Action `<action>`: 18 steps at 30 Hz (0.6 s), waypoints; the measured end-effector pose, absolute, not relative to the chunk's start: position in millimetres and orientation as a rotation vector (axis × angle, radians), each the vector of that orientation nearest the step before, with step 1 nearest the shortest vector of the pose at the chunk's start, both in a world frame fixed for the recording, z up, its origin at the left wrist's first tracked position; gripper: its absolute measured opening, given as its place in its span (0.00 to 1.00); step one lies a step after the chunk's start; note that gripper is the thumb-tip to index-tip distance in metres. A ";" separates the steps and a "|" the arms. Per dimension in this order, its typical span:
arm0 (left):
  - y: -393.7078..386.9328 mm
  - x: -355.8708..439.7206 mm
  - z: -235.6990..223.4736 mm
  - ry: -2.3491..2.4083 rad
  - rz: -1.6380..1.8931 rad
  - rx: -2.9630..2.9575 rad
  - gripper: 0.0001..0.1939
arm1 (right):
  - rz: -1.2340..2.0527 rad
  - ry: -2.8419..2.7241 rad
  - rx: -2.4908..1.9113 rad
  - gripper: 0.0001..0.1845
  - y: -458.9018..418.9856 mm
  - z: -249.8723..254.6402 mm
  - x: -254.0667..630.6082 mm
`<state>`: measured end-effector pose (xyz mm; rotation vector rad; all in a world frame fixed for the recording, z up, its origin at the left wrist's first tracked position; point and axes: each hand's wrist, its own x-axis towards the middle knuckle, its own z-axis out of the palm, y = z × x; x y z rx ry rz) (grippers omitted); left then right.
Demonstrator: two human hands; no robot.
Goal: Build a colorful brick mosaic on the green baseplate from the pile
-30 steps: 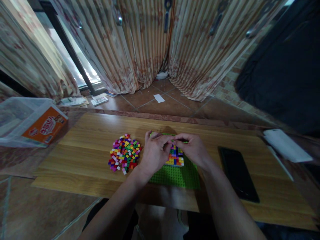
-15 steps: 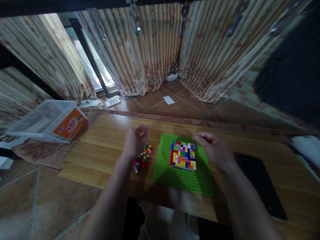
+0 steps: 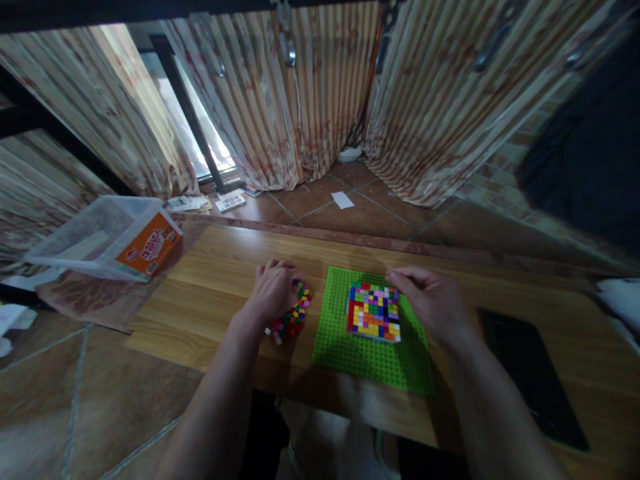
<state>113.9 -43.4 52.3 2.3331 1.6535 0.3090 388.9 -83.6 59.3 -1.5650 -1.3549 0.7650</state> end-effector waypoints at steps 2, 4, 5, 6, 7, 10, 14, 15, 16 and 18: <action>-43.3 114.0 52.3 1.652 0.295 2.338 0.14 | 0.769 -1.355 -1.563 0.12 -83.6 58.9 388.8; -43.2 114.8 52.4 1.670 0.298 2.335 0.12 | 0.769 -1.361 -1.565 0.12 -83.7 59.1 388.4; -43.0 115.4 52.5 1.679 0.305 2.332 0.11 | 0.769 -1.364 -1.564 0.12 -83.7 59.3 388.2; -42.5 115.8 52.6 1.684 0.321 2.330 0.10 | 0.771 -1.367 -1.560 0.12 -83.8 59.5 388.1; -41.8 116.3 52.7 1.676 0.346 2.327 0.10 | 0.769 -1.368 -1.556 0.12 -83.8 59.7 388.1; -39.0 118.7 53.2 1.589 0.515 2.237 0.08 | 0.757 -1.359 -1.546 0.11 -83.6 59.5 388.4; -39.3 130.9 52.9 1.340 0.899 1.798 0.05 | 0.758 -1.336 -1.495 0.11 -83.5 58.2 385.5; -41.0 136.1 52.8 1.271 0.980 1.653 0.06 | 0.766 -1.333 -1.475 0.11 -83.8 58.4 383.3; -43.2 141.7 53.0 1.206 1.042 1.509 0.07 | 0.777 -1.331 -1.454 0.11 -84.4 58.9 380.5; -48.9 153.6 54.1 1.086 1.096 1.251 0.10 | 0.802 -1.334 -1.418 0.11 -86.3 61.3 373.8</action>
